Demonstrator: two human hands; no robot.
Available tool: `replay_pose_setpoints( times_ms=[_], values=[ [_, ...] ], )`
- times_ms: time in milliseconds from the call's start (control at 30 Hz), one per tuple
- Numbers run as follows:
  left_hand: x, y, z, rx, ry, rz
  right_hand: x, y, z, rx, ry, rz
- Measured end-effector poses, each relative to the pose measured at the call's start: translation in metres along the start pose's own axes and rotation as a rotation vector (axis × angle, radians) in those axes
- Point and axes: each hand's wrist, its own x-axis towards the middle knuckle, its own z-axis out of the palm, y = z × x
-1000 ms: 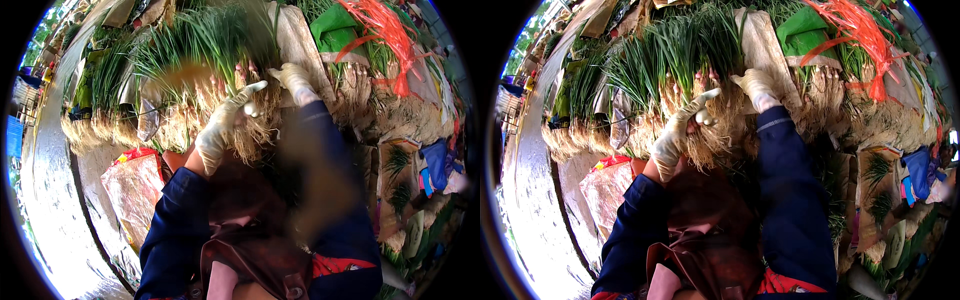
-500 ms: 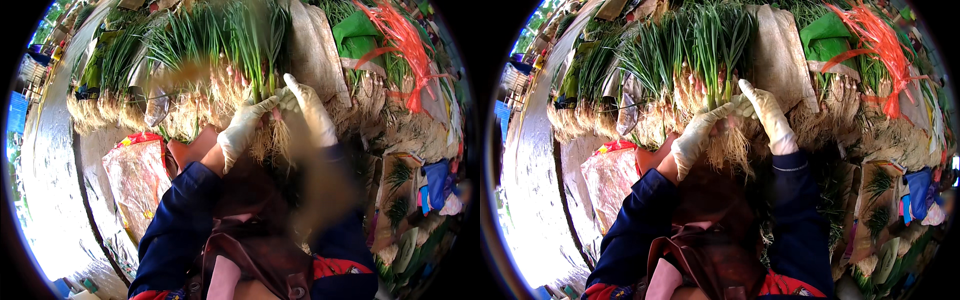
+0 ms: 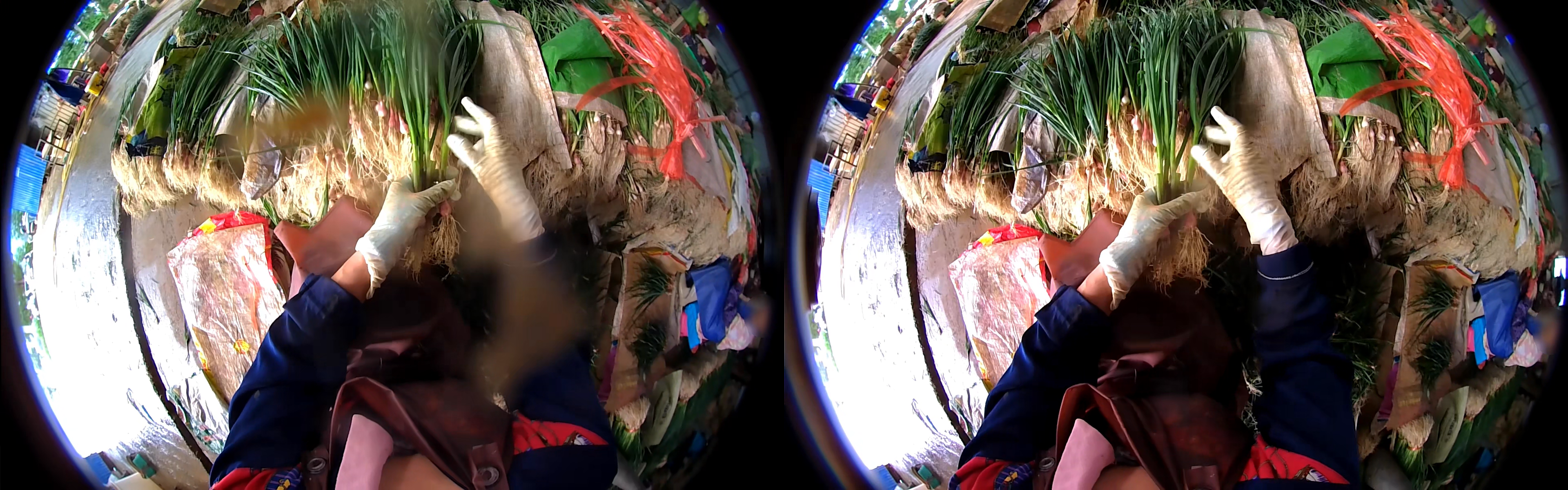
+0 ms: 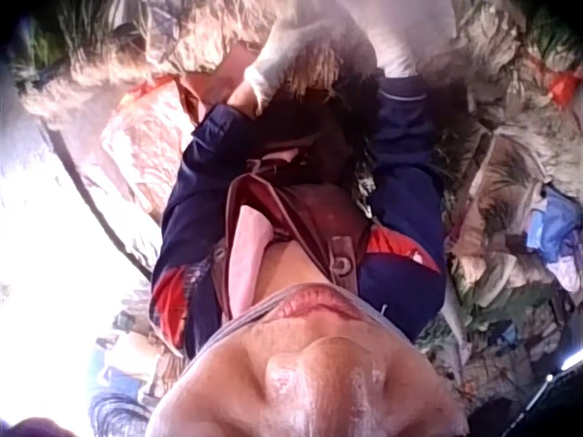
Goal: The person picks up bundles of green onions from a pile, removes wilted or loose outer leaves by hand, and arranges the cleaned bundles on a plastic sheet.
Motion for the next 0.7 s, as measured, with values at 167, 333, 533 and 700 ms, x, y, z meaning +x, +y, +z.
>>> replay_pose_setpoints(
  times_ms=[167, 333, 533, 700],
  values=[
    [-0.005, -0.001, -0.002, -0.080, -0.050, -0.063, -0.009, -0.018, -0.004, -0.372, -0.102, -0.131],
    [-0.008, 0.001, -0.002, -0.476, -0.105, -0.062, 0.011, 0.007, -0.005, -0.563, 0.181, -0.325],
    [-0.021, -0.001, -0.015, -0.453, -0.187, -0.052, -0.002, -0.004, -0.019, 0.622, -0.182, 0.539],
    [-0.024, 0.003, -0.007, -0.589, -0.231, -0.142, -0.014, 0.005, -0.014, 0.618, -0.452, 0.465]
  ],
)
